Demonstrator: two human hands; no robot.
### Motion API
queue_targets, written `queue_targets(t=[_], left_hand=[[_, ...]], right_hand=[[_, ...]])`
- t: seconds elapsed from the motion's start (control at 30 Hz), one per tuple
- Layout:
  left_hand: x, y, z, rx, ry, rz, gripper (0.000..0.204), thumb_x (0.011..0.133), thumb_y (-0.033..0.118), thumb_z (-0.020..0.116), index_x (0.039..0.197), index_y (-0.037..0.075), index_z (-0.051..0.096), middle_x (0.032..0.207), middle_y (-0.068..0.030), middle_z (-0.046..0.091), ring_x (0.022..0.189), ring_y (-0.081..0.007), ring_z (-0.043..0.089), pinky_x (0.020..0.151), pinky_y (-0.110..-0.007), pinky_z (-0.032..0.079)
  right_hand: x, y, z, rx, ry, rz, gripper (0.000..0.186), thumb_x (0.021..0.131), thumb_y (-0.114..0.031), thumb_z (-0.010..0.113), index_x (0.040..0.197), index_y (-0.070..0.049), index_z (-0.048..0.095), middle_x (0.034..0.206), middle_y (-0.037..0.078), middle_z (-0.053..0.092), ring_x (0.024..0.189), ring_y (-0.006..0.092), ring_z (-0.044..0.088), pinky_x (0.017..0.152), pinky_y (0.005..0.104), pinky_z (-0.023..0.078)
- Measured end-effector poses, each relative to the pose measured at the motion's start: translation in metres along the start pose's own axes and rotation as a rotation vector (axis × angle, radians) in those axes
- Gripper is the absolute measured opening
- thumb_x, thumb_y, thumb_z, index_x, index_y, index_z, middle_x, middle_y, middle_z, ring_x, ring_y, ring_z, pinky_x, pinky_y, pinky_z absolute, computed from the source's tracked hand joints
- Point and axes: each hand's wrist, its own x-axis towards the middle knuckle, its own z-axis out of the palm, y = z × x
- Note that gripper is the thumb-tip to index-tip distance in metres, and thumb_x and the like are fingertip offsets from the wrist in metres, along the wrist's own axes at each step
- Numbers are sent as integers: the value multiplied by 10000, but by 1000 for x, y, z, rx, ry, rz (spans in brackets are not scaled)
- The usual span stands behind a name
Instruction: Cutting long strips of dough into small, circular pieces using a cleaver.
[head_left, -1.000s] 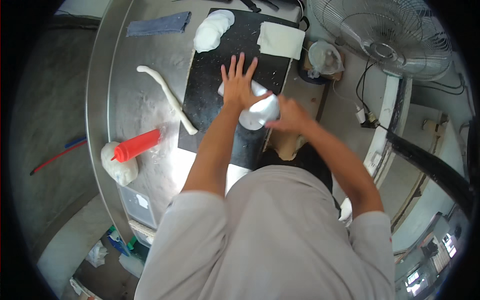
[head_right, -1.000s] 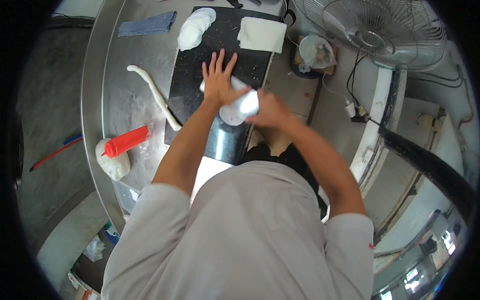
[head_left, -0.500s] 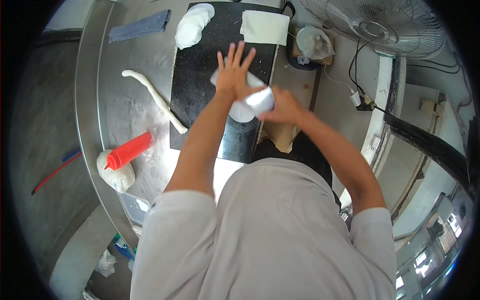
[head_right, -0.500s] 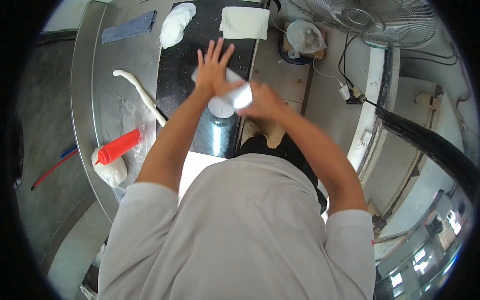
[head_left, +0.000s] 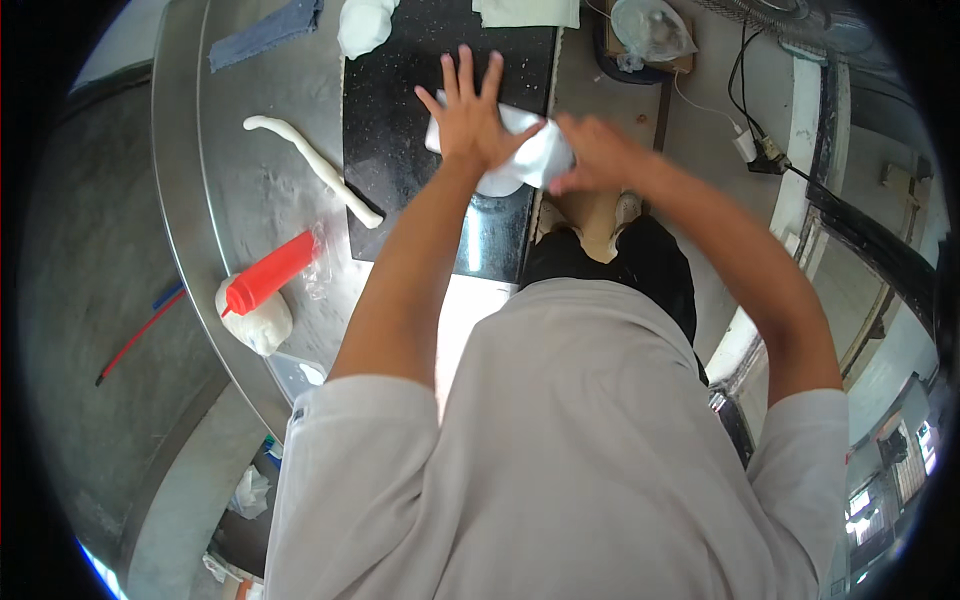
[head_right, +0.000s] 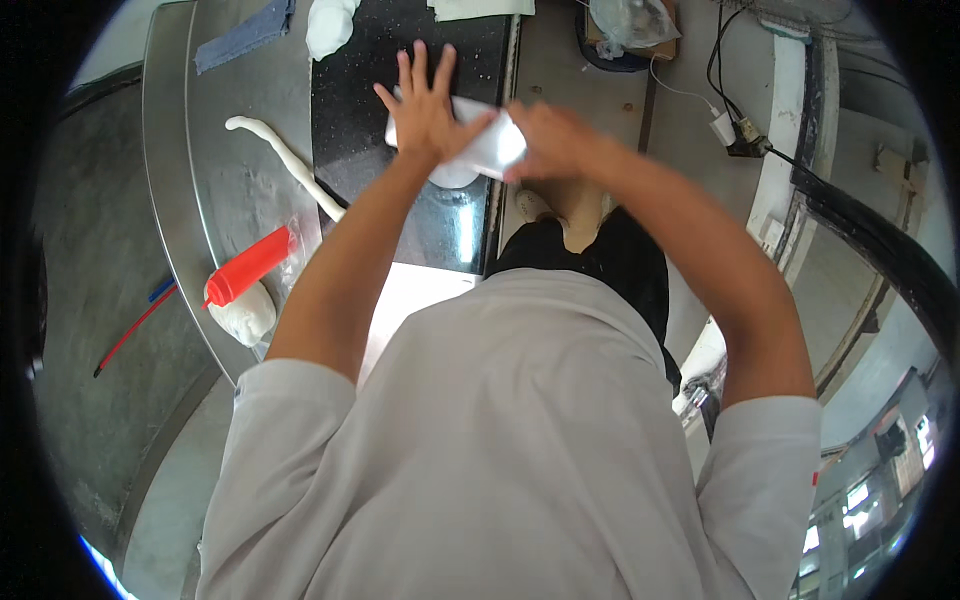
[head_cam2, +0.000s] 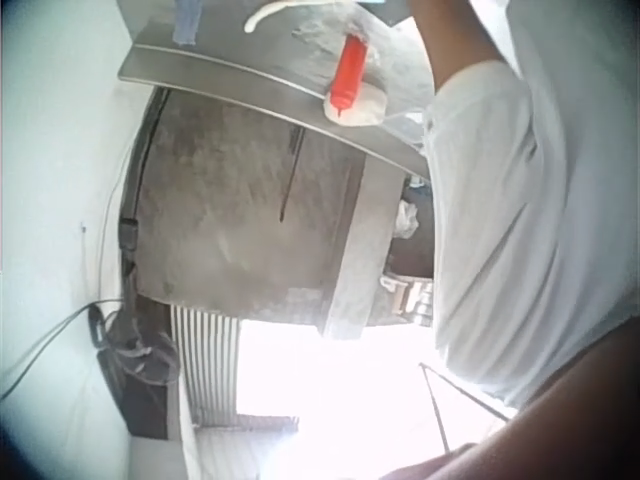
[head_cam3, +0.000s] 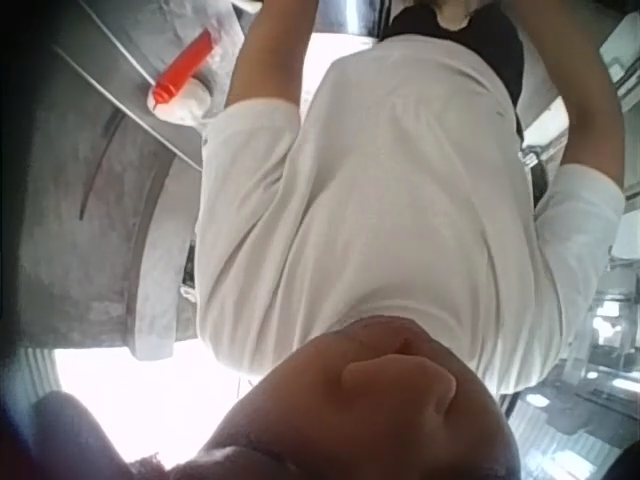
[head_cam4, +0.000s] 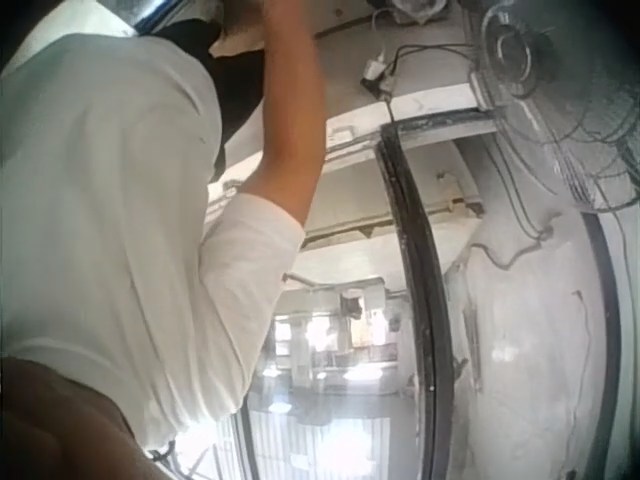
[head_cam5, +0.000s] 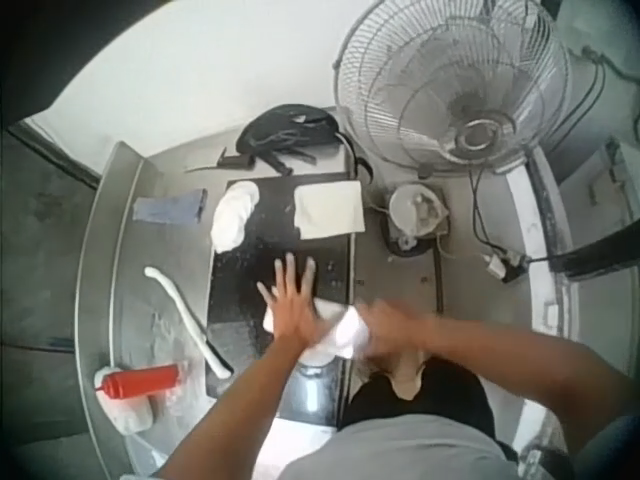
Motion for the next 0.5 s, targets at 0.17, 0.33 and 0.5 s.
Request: queue_targets(t=[0.17, 0.33, 0.5], left_hand=[[0, 21, -23, 55, -97, -48, 1148, 667, 782, 658, 1583, 252, 214, 1650, -143, 118, 1512, -417, 64, 1030, -821, 95], [38, 16, -13, 49, 79, -300, 1049, 749, 732, 632, 1576, 238, 218, 1626, -162, 178, 1507, -394, 106, 1083, -766, 126], [-11, -6, -7, -46, 5, -122, 1148, 674, 741, 692, 1583, 227, 215, 1636, -205, 120, 1517, -408, 51, 1098, -753, 82]], right_hand=[[-14, -9, -10, -1, -124, 104, 798, 665, -439, 866, 1203, -5, 468, 947, 256, 662, 916, 470, 647, 809, 496, 531], [56, 23, -70, -178, 1, -252, 742, 627, -349, 894, 1122, 8, 471, 887, 239, 670, 894, 433, 667, 751, 489, 535], [24, -9, -26, -21, -165, -115, 822, 640, -409, 882, 1205, 28, 475, 1022, 287, 644, 959, 462, 646, 828, 481, 528]])
